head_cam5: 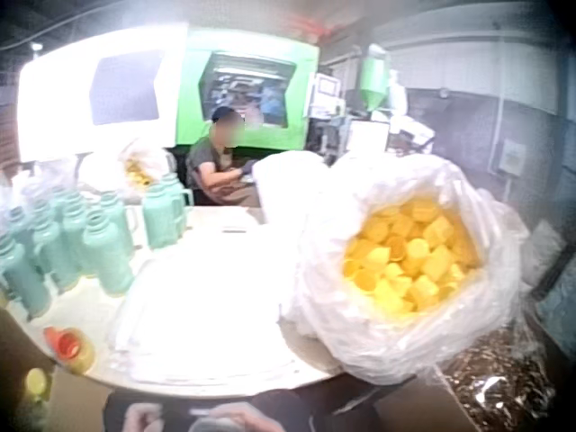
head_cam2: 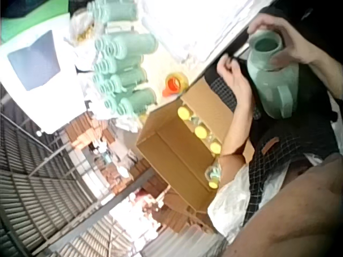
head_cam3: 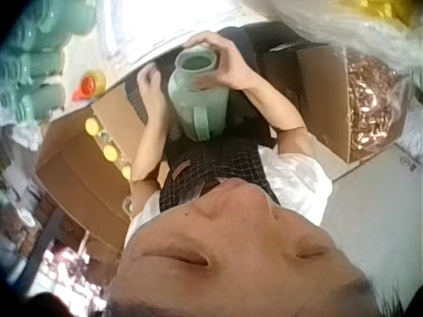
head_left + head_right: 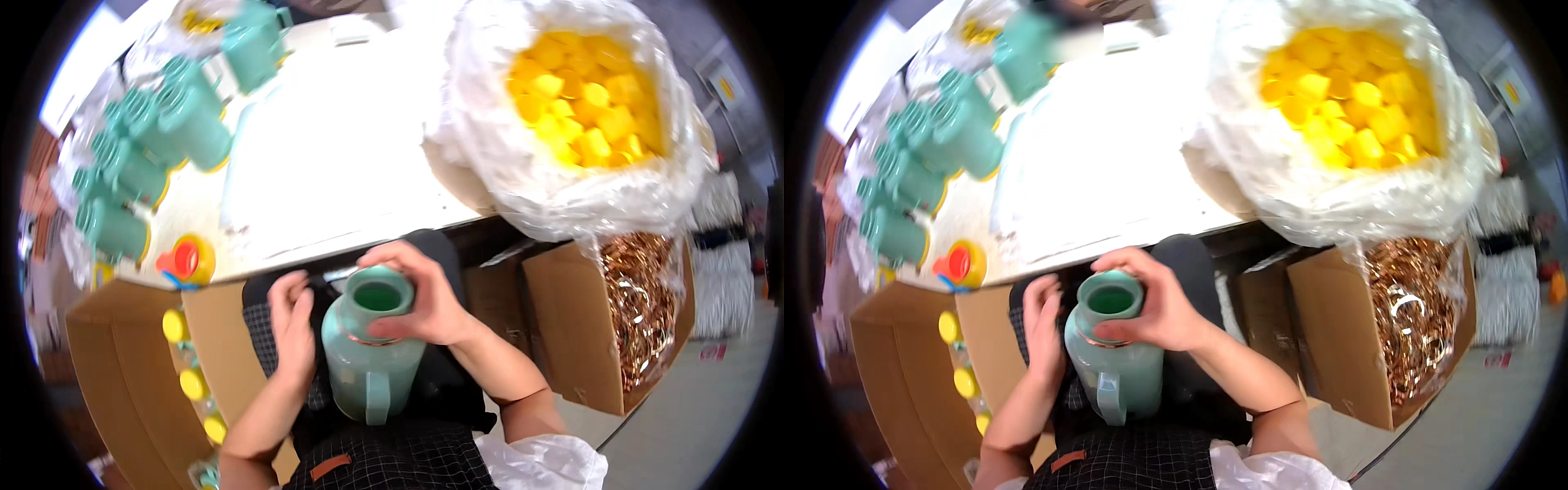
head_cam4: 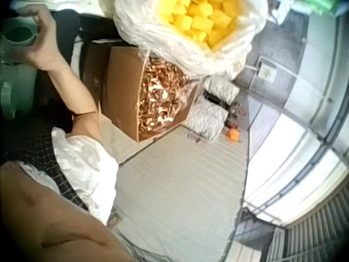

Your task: The person assembles light green plastic pitchers by hand. They pick up a pitcher body, insert a copper-colored metal ring into the neck, and then screw on a yellow lid. The completed pitchers are placed into a cardboard box. The process is repeated for multiple units.

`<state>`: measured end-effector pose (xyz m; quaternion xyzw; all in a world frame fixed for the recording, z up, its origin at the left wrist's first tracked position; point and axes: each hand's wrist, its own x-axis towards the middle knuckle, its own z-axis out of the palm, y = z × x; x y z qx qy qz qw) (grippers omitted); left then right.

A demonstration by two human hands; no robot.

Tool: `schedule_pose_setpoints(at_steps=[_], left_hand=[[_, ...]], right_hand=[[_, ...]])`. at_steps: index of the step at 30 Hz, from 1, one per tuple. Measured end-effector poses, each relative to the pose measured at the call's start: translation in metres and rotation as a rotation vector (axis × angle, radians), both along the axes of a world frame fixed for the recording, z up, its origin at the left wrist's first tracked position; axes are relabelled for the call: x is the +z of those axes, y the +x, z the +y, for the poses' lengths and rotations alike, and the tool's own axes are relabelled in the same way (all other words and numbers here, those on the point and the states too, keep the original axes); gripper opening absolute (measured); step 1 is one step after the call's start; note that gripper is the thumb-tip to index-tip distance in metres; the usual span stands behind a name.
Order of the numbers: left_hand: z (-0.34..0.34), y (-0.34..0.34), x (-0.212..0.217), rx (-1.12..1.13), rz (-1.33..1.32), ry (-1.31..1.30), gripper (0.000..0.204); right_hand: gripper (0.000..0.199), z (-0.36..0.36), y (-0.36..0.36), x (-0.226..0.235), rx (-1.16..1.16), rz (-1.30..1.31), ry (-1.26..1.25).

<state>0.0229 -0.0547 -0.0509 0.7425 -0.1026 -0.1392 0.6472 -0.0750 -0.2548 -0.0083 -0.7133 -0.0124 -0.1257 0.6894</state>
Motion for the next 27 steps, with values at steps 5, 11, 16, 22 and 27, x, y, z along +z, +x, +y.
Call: schedule_pose_setpoints(at_steps=[5, 11, 16, 22, 27], left_hand=[[0.046, -0.044, -0.004, -0.206, 0.919, -0.285, 0.035], [0.037, -0.039, -0.031, -0.086, 0.956, -0.236, 0.04], [0.041, -0.044, -0.026, -0.355, 0.517, 0.163, 0.051], [0.047, -0.051, -0.012, -0.384, 0.591, 0.106, 0.068], [0.026, -0.039, -0.026, -0.055, 0.839, -0.208, 0.044]], right_hand=[[0.066, 0.002, -0.061, 0.043, -0.397, -0.485, -0.273], [0.039, -0.004, -0.061, 0.022, -0.319, -0.469, -0.326], [0.051, -0.286, 0.01, -0.015, -1.471, -0.054, -0.722], [0.075, -0.429, 0.031, -0.089, -1.387, 1.111, -0.631], [0.065, -0.401, -0.004, -0.071, -1.781, 0.246, -0.87]])
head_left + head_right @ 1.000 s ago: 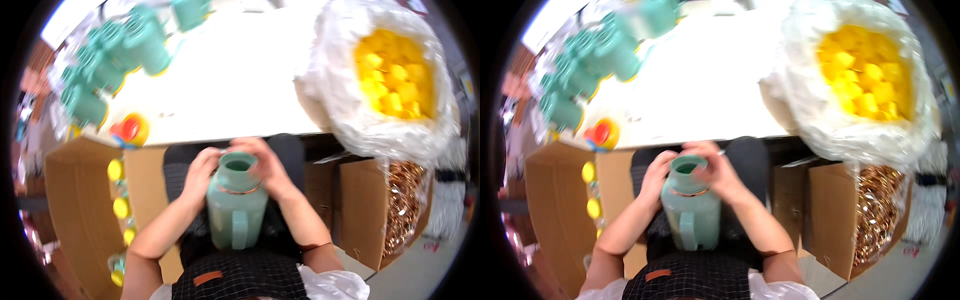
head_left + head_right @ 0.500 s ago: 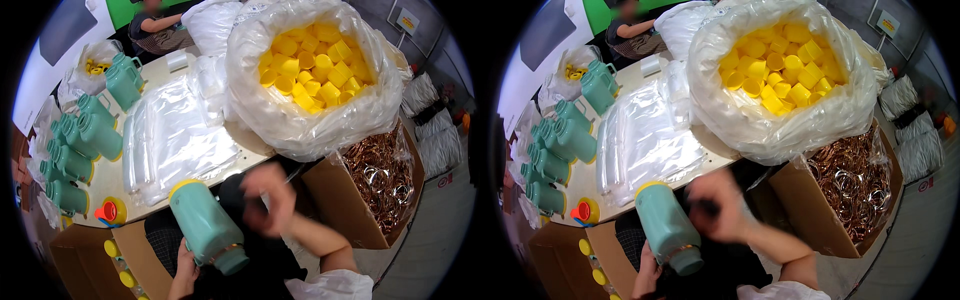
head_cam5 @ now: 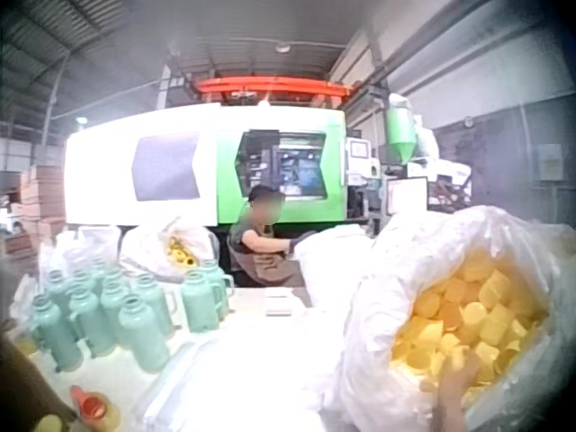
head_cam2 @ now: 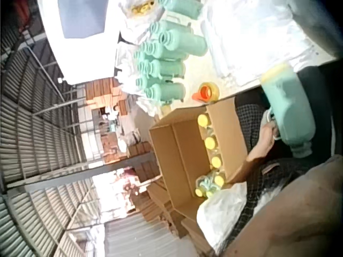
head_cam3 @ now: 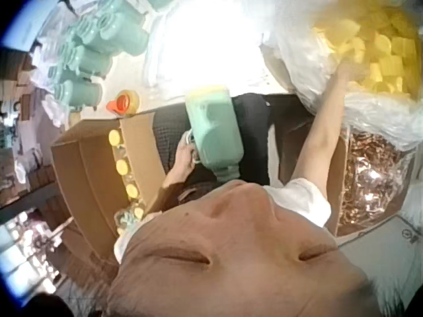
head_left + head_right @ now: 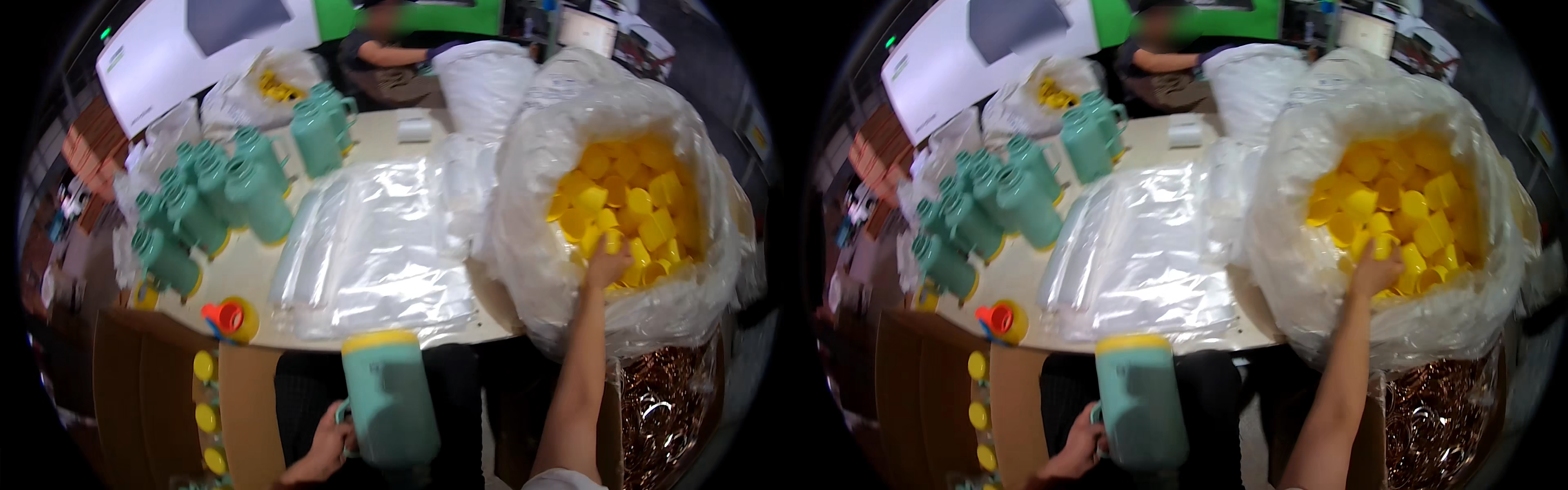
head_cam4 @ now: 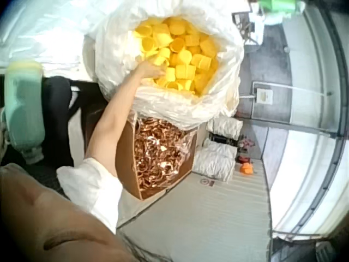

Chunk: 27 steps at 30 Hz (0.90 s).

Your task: The person assembles light green plastic pitchers by hand. They pick up a pitcher body, insert a copper-colored metal ring into the neck, and then screw on a yellow lid. The completed pitchers are placed into a cardboard box. The process is repeated for multiple units.

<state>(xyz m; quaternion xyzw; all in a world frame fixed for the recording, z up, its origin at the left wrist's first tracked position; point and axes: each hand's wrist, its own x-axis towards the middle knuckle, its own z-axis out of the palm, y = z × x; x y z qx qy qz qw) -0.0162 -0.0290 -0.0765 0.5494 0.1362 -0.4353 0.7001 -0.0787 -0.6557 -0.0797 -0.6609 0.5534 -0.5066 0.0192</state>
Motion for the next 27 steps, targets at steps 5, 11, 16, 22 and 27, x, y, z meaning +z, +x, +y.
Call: schedule_pose_setpoints(at_steps=[5, 11, 16, 22, 27], left_hand=[[-0.033, 0.027, 0.028, 0.381, 0.063, -0.149, 0.053], [-0.019, 0.028, 0.04, 0.44, 0.023, -0.186, 0.051], [0.046, 0.035, 0.028, -0.161, -0.877, 0.173, 0.041], [0.022, 0.002, 0.062, -0.642, -1.326, 0.23, 0.057], [-0.039, 0.038, 0.138, -0.679, -1.64, -0.252, 0.032]], right_hand=[[0.072, 0.247, -0.023, 0.056, 0.713, -0.442, -0.29], [0.058, 0.451, -0.039, -0.012, 1.21, -0.173, -0.499], [0.058, 0.45, -0.094, -0.031, 1.614, -0.051, 0.095], [0.068, 0.356, -0.028, 0.039, 1.652, -0.247, 1.027], [0.059, 0.361, -0.03, 0.038, 1.682, -0.004, 1.099]])
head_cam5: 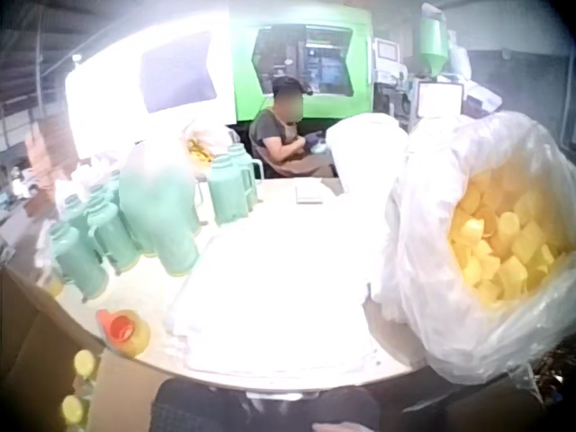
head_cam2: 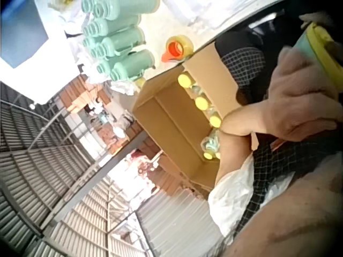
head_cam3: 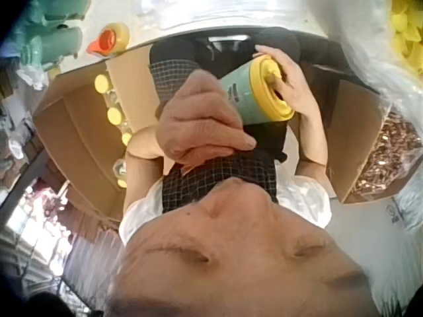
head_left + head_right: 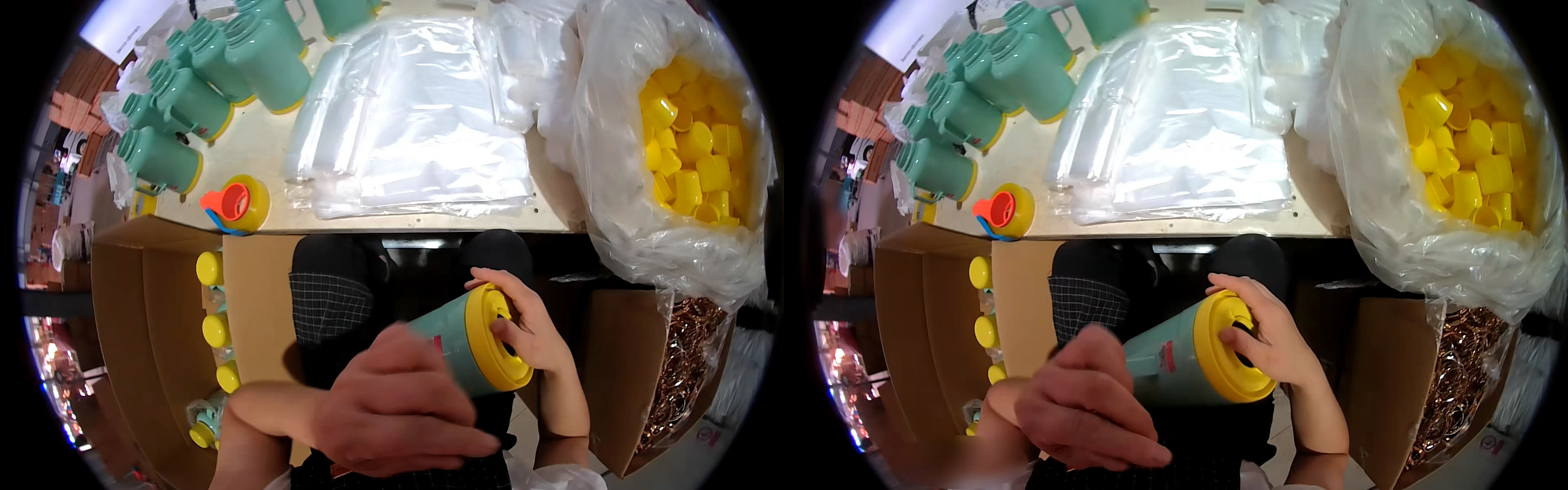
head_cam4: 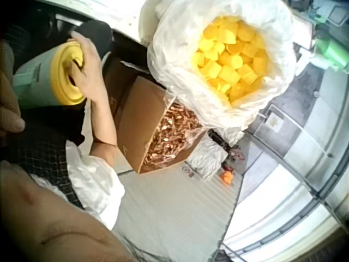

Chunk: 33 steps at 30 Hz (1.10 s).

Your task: The person assembles light green plastic pitchers by hand. They pick up a pitcher body, insert a copper-colored metal ring into the neck, and then screw on a yellow lid. The completed pitchers are placed into a cardboard box. The process is repeated for multiple units.

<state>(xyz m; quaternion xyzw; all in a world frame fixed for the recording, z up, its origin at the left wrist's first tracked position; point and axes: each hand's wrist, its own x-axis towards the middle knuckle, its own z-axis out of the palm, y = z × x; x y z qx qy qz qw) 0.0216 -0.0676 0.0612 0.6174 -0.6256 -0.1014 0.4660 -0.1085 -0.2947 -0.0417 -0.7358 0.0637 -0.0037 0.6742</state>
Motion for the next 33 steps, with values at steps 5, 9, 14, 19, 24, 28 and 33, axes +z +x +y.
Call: schedule_pose_setpoints(at_steps=[5, 9, 14, 19, 24, 28, 33], left_hand=[[-0.148, 0.097, -0.118, 0.407, -0.009, 0.056, 0.008], [-0.175, 0.148, -0.191, 0.601, -0.092, 0.409, 0.01], [-0.177, 0.16, -0.186, 0.734, 0.208, 0.389, 0.022], [-0.139, 0.077, -0.142, 0.357, 0.999, 0.28, 0.024], [-0.107, 0.051, -0.127, 0.108, 0.997, 0.061, 0.028], [-0.09, 0.054, -0.116, 0.347, 1.439, -0.061, 0.017], [-0.053, 0.058, -0.116, 0.149, 0.371, 0.261, 0.029]], right_hand=[[0.053, -0.01, 0.01, 0.011, 0.046, -0.059, -0.116], [0.029, -0.017, 0.021, 0.0, 0.001, 0.013, 0.009], [0.014, -0.023, 0.065, -0.026, -0.467, 0.092, -0.001], [0.014, -0.02, 0.076, -0.056, -0.653, -0.088, 0.104], [0.005, -0.021, 0.063, -0.051, -0.597, -0.191, 0.239], [0.007, -0.025, 0.039, -0.061, -0.701, -0.219, 0.053], [0.003, -0.044, -0.009, -0.106, -1.174, -0.282, 1.084]])
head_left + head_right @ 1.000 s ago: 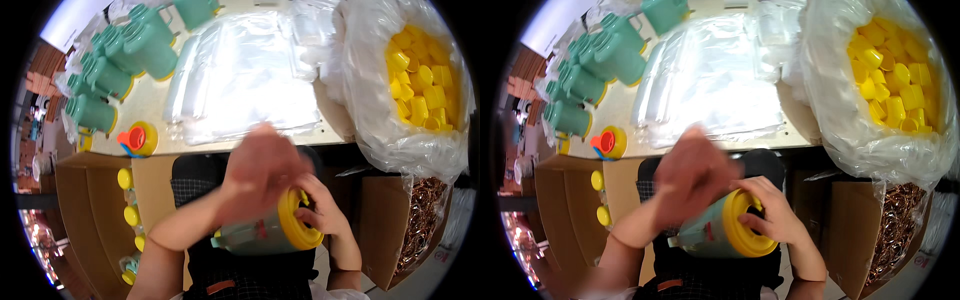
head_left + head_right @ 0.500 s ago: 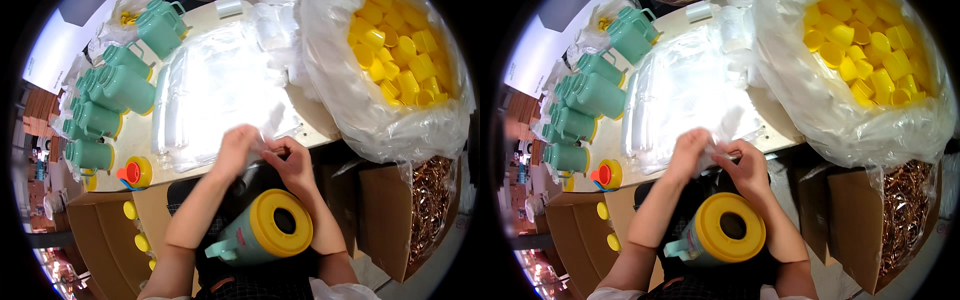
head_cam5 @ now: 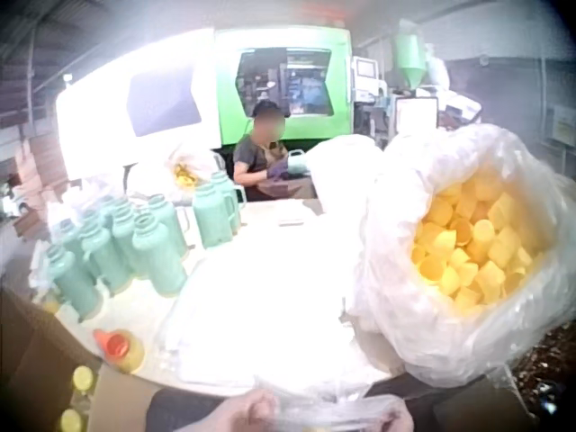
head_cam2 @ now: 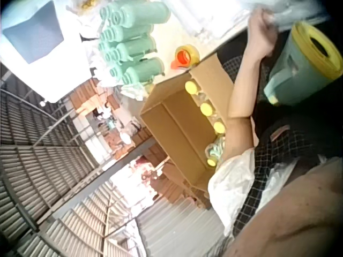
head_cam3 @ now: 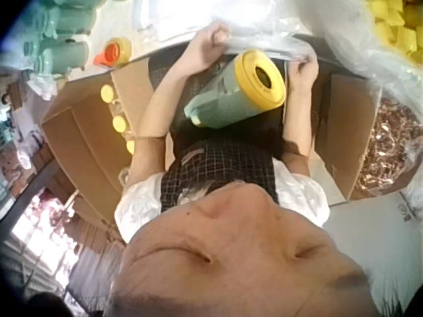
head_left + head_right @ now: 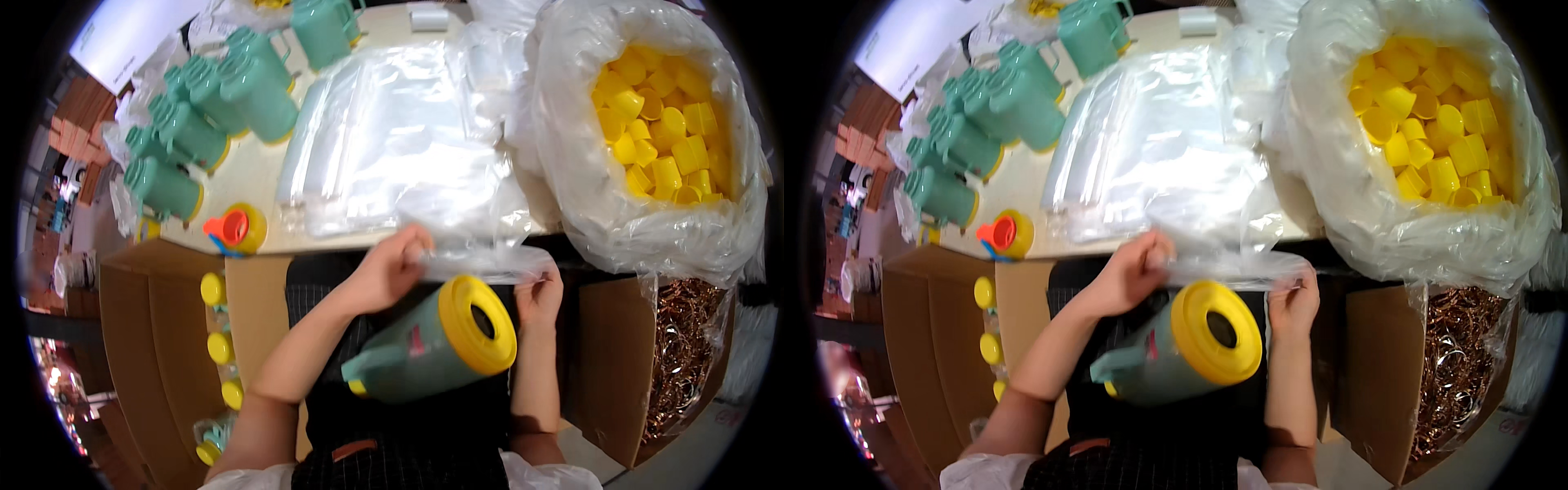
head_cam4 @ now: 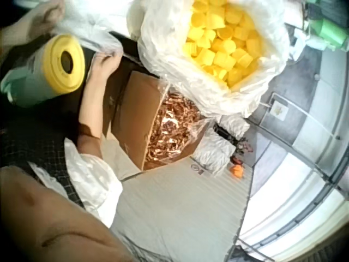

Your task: The person assembles light green plastic pitchers by hand. They pick up a pitcher body, insert a copper-colored metal ring into the neck, and then screw on a yellow lid. The completed pitchers are placed into a cardboard box. The process is repeated for multiple units.

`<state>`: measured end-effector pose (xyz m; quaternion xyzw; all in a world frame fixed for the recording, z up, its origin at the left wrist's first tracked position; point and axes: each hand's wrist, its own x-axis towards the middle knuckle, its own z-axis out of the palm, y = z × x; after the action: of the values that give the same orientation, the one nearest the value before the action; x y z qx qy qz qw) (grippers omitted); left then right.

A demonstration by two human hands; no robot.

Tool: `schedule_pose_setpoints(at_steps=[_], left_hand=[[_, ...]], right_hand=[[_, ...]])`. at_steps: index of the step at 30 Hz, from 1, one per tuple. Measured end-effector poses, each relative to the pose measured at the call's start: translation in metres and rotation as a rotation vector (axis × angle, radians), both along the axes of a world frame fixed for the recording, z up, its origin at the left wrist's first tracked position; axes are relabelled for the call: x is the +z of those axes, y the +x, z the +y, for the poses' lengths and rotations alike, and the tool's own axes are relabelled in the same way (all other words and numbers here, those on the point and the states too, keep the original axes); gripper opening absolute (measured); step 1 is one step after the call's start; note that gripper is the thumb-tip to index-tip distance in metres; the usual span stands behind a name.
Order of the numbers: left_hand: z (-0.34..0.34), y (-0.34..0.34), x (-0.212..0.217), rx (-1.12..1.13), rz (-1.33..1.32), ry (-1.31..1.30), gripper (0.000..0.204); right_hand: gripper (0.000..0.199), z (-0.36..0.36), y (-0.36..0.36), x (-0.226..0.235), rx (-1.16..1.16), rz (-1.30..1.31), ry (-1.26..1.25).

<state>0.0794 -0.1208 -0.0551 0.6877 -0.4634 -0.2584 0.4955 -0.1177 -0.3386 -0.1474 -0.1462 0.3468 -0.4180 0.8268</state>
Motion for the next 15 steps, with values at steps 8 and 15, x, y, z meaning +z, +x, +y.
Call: schedule_pose_setpoints(at_steps=[8, 15], left_hand=[[0.105, -0.065, 0.056, 0.168, -0.216, 0.06, 0.068], [0.252, -0.149, -0.053, 0.844, -0.367, 0.185, 0.058]], right_hand=[[0.043, 0.162, -0.052, 0.039, 0.365, 0.687, -1.229], [0.063, 0.214, -0.024, 0.025, 1.616, 0.168, -0.806]])
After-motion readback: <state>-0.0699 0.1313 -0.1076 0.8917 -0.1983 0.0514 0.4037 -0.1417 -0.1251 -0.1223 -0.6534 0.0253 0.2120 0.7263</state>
